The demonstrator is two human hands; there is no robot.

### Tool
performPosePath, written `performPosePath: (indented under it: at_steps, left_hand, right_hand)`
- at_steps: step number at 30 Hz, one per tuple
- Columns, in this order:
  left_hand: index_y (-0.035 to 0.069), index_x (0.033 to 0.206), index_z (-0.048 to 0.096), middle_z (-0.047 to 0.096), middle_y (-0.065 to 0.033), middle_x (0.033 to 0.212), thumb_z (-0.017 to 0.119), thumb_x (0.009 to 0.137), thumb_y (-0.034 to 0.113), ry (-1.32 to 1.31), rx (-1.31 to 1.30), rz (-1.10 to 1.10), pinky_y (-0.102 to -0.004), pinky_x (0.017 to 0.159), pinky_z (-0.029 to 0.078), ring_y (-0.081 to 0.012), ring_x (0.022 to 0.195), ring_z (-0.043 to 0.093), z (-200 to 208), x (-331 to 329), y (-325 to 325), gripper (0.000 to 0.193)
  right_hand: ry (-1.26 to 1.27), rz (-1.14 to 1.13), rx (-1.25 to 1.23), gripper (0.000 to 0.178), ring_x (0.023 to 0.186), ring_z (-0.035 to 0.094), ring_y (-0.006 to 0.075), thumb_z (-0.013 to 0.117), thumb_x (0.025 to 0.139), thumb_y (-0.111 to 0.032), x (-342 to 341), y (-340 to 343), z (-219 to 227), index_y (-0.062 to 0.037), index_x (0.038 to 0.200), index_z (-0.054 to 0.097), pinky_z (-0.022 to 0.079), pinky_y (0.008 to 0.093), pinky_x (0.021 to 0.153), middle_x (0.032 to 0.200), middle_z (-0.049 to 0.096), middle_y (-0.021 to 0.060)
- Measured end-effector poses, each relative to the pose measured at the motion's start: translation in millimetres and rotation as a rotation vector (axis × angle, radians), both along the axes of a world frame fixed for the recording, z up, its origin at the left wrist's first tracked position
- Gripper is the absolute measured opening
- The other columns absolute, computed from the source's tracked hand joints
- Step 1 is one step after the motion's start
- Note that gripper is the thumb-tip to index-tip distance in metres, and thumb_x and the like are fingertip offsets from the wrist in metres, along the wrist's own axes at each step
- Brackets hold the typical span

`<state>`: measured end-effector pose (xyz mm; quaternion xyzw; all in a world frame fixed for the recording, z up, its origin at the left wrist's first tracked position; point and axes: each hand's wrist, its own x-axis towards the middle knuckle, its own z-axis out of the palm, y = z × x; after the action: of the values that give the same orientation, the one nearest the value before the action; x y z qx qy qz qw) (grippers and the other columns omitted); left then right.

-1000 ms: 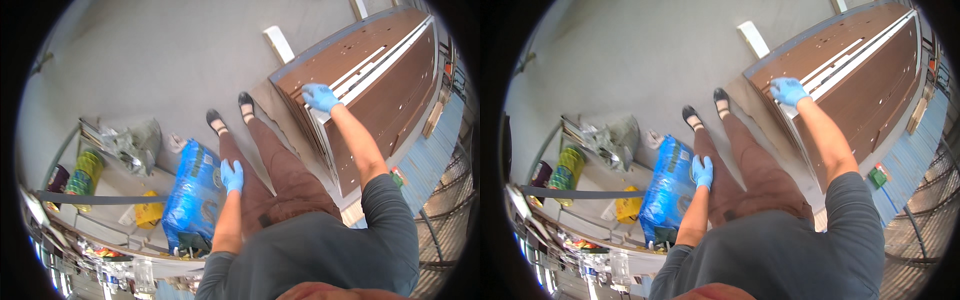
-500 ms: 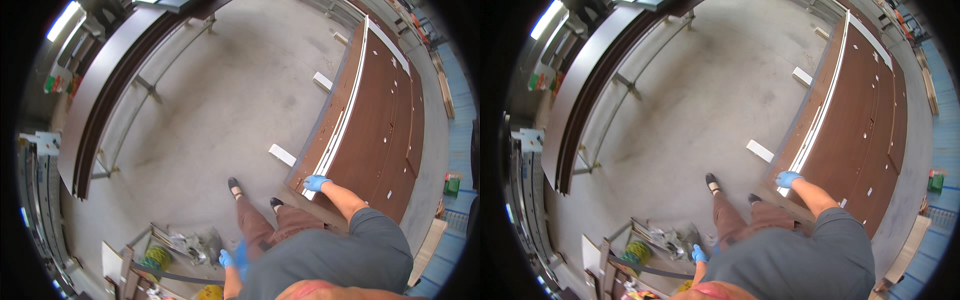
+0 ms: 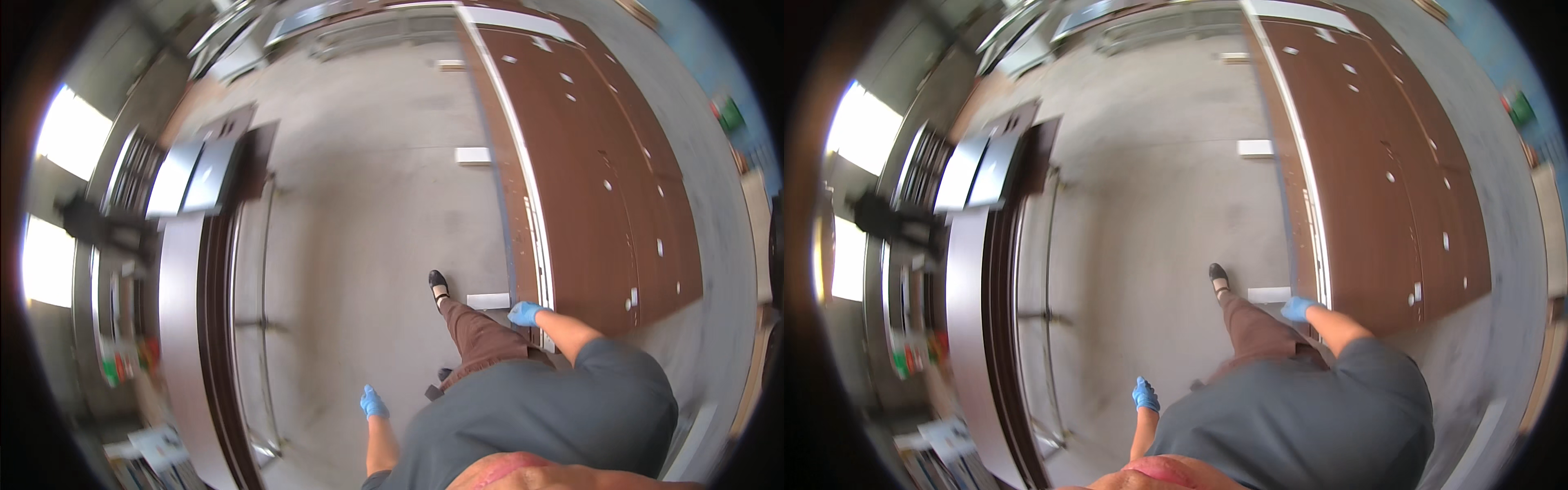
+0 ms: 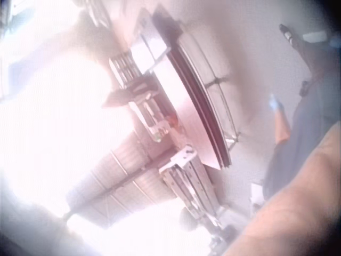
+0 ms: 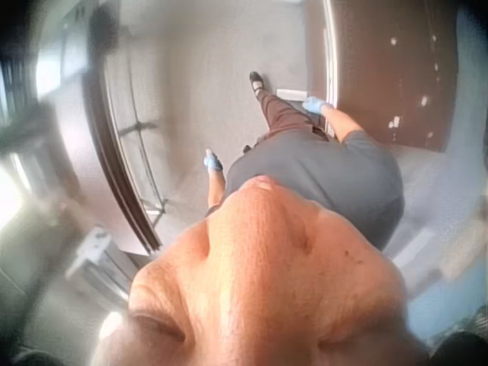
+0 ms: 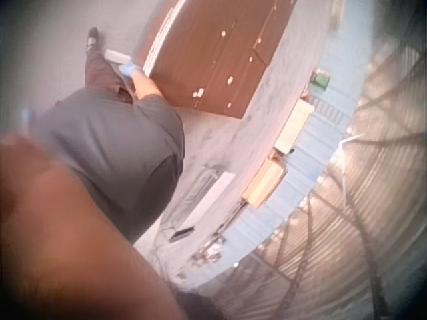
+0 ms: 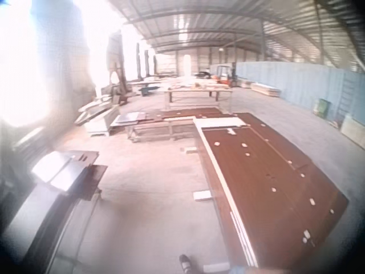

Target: The person wipes a large brown wood panel with a cloth, flips it to wipe the other side, and stacks it with other panels. They then pick up another panel and place it on a workbench.

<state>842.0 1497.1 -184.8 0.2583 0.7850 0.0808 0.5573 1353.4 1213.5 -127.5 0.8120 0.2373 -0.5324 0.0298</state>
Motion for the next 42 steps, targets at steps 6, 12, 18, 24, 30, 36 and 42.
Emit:
performPosePath:
  at_steps: [6,12,18,24,30,36,42]
  left_hand:
    - [0.015,0.119,0.07,0.072,-0.0068,0.115,0.04,0.112,0.053,-0.134,-0.057,-0.573,-0.0459,0.096,0.048,-0.0306,0.109,0.064,45,165,143,0.049]
    - [0.013,0.097,0.068,0.062,0.002,0.081,0.063,0.106,0.045,-0.311,0.017,-0.503,-0.0338,0.057,0.044,-0.0137,0.068,0.056,50,339,265,0.033]
    - [0.015,0.091,0.066,0.058,0.0023,0.073,0.066,0.104,0.039,-0.146,-0.028,-0.608,-0.0349,0.055,0.042,-0.0151,0.063,0.053,31,430,395,0.027]
    - [0.013,0.095,0.07,0.067,-0.0015,0.081,0.062,0.104,0.042,0.153,-0.035,-0.969,-0.0417,0.065,0.05,-0.0215,0.073,0.062,7,502,560,0.032]
    - [0.018,0.099,0.072,0.071,-0.0031,0.086,0.052,0.105,0.047,0.134,-0.015,-0.842,-0.0397,0.067,0.051,-0.0203,0.076,0.065,-2,656,725,0.035]
    - [0.017,0.11,0.074,0.068,-0.0023,0.092,0.059,0.103,0.046,-0.215,-0.028,-0.775,-0.0329,0.065,0.049,-0.0113,0.075,0.059,0,903,841,0.033]
    - [-0.005,0.133,0.067,0.075,-0.0144,0.124,0.07,0.099,0.044,-0.13,0.097,-0.784,-0.0393,0.102,0.05,-0.0251,0.114,0.068,35,1063,830,0.059]
  right_hand:
    - [-0.019,-0.209,-0.166,0.054,0.136,0.063,0.0373,0.052,0.098,-0.035,107,63,31,-0.0058,0.14,0.07,0.05,0.0479,0.111,0.146,0.065,0.021]
    - [-0.076,-0.287,0.016,0.054,0.135,0.062,0.0414,0.052,0.097,-0.034,224,177,55,-0.0046,0.138,0.07,0.049,0.0494,0.111,0.147,0.064,0.0221]
    - [-0.108,-0.355,0.071,0.047,0.124,0.069,0.0379,0.054,0.098,-0.04,308,304,20,-0.0097,0.127,0.076,0.05,0.0474,0.108,0.133,0.073,0.0186]
    - [-0.061,-0.248,0.089,0.039,0.107,0.073,0.034,0.057,0.097,-0.038,386,412,13,-0.008,0.113,0.077,0.053,0.0453,0.097,0.118,0.075,0.0208]
    - [-0.172,-0.579,0.201,0.042,0.108,0.072,0.0396,0.055,0.098,-0.039,479,497,20,-0.0081,0.115,0.076,0.053,0.0488,0.097,0.119,0.075,0.0227]
    - [-0.082,-0.435,0.016,0.051,0.124,0.066,0.0442,0.051,0.1,-0.045,612,551,-13,-0.0085,0.127,0.075,0.05,0.0496,0.106,0.133,0.071,0.0214]
    - [-0.112,-0.337,-0.143,0.053,0.134,0.061,0.0447,0.05,0.104,-0.043,834,631,2,-0.0065,0.134,0.073,0.048,0.0535,0.112,0.142,0.065,0.0259]
